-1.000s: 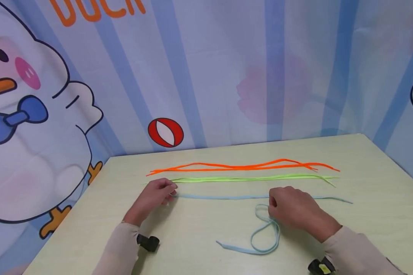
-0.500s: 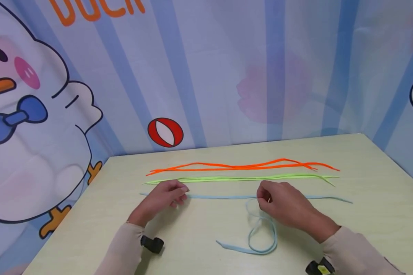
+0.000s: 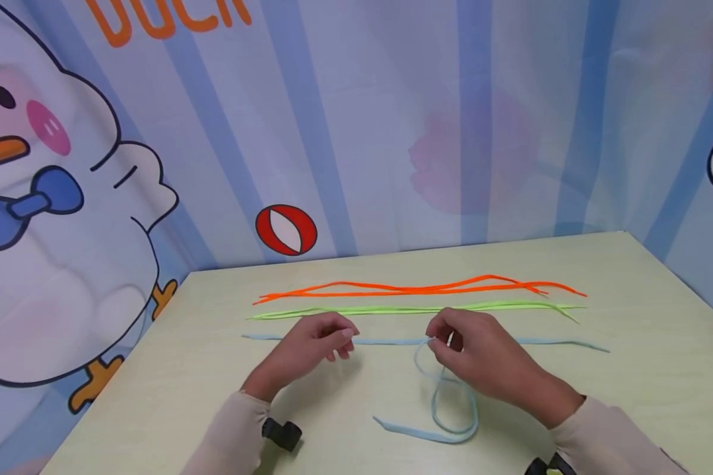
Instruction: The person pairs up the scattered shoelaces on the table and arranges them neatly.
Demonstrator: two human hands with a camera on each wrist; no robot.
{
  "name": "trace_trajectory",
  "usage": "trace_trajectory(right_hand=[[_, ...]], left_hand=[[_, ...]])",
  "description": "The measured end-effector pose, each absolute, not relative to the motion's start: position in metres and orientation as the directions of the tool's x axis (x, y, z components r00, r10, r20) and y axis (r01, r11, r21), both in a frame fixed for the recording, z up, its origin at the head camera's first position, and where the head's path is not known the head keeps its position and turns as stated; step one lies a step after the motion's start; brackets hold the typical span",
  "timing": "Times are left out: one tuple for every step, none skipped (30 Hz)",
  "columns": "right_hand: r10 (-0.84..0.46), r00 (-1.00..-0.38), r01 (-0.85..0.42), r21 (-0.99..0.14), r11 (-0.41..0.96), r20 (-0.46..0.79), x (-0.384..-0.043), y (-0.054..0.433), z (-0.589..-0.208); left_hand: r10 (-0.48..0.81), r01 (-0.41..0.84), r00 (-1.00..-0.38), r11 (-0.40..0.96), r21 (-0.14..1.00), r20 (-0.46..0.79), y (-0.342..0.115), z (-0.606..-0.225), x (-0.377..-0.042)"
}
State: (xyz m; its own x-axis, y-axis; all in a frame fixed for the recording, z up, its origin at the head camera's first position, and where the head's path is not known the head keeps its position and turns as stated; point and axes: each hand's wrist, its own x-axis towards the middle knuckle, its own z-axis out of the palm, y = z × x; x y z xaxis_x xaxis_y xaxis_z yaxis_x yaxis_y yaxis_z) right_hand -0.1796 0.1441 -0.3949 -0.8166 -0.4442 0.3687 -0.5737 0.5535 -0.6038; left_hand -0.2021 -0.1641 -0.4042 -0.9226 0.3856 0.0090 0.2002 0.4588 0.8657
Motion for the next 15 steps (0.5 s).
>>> trace_trajectory(right_hand=[[-0.445, -0.813, -0.578, -0.604, 0.549, 0.375, -0.179, 0.143, -0.394], [-0.447, -0.810, -0.583, -0.605, 0.543, 0.379, -0.177, 0.142, -0.393], [-0.448, -0.808, -0.586, -0.605, 0.540, 0.382, -0.176, 0.142, -0.392], [-0.452, -0.805, -0.590, -0.605, 0.536, 0.385, -0.175, 0.141, -0.391], [-0.453, -0.803, -0.592, -0.605, 0.532, 0.387, -0.174, 0.140, -0.390], [-0.453, -0.800, -0.595, -0.606, 0.527, 0.392, -0.173, 0.139, -0.389], [-0.454, -0.798, -0.599, -0.609, 0.521, 0.397, -0.172, 0.139, -0.388], [-0.456, -0.794, -0.603, -0.610, 0.513, 0.402, -0.171, 0.138, -0.388], [-0.458, -0.789, -0.610, -0.610, 0.506, 0.409, -0.170, 0.137, -0.387], [-0.460, -0.784, -0.616, -0.611, 0.497, 0.417, -0.169, 0.137, -0.386], [-0.459, -0.781, -0.620, -0.616, 0.486, 0.423, -0.168, 0.136, -0.385], [-0.462, -0.776, -0.625, -0.620, 0.474, 0.429, -0.168, 0.135, -0.385], [-0.466, -0.772, -0.629, -0.626, 0.461, 0.433, -0.167, 0.135, -0.384], [-0.471, -0.767, -0.633, -0.631, 0.448, 0.435, -0.166, 0.135, -0.382], [-0.478, -0.763, -0.636, -0.639, 0.433, 0.436, -0.165, 0.135, -0.381]], left_hand=[[0.399, 0.214, -0.917, 0.450, 0.867, 0.019, -0.160, -0.403, -0.200], [0.411, 0.226, -0.911, 0.443, 0.868, 0.027, -0.156, -0.402, -0.199], [0.424, 0.239, -0.905, 0.437, 0.867, 0.036, -0.152, -0.401, -0.197], [0.433, 0.248, -0.900, 0.432, 0.867, 0.042, -0.148, -0.401, -0.195], [0.440, 0.254, -0.897, 0.428, 0.867, 0.046, -0.145, -0.401, -0.193], [0.445, 0.258, -0.894, 0.424, 0.868, 0.048, -0.141, -0.401, -0.192], [0.453, 0.265, -0.890, 0.419, 0.868, 0.053, -0.138, -0.401, -0.190], [0.458, 0.266, -0.887, 0.414, 0.870, 0.053, -0.135, -0.400, -0.188], [0.466, 0.269, -0.883, 0.408, 0.872, 0.055, -0.132, -0.400, -0.186], [0.475, 0.270, -0.878, 0.399, 0.877, 0.054, -0.129, -0.400, -0.184], [0.486, 0.271, -0.872, 0.387, 0.881, 0.055, -0.126, -0.399, -0.183], [0.501, 0.276, -0.864, 0.375, 0.885, 0.057, -0.122, -0.398, -0.181], [0.519, 0.283, -0.853, 0.359, 0.890, 0.062, -0.120, -0.397, -0.180], [0.535, 0.289, -0.842, 0.345, 0.893, 0.066, -0.117, -0.395, -0.178], [0.553, 0.295, -0.830, 0.326, 0.898, 0.071, -0.114, -0.394, -0.177]])
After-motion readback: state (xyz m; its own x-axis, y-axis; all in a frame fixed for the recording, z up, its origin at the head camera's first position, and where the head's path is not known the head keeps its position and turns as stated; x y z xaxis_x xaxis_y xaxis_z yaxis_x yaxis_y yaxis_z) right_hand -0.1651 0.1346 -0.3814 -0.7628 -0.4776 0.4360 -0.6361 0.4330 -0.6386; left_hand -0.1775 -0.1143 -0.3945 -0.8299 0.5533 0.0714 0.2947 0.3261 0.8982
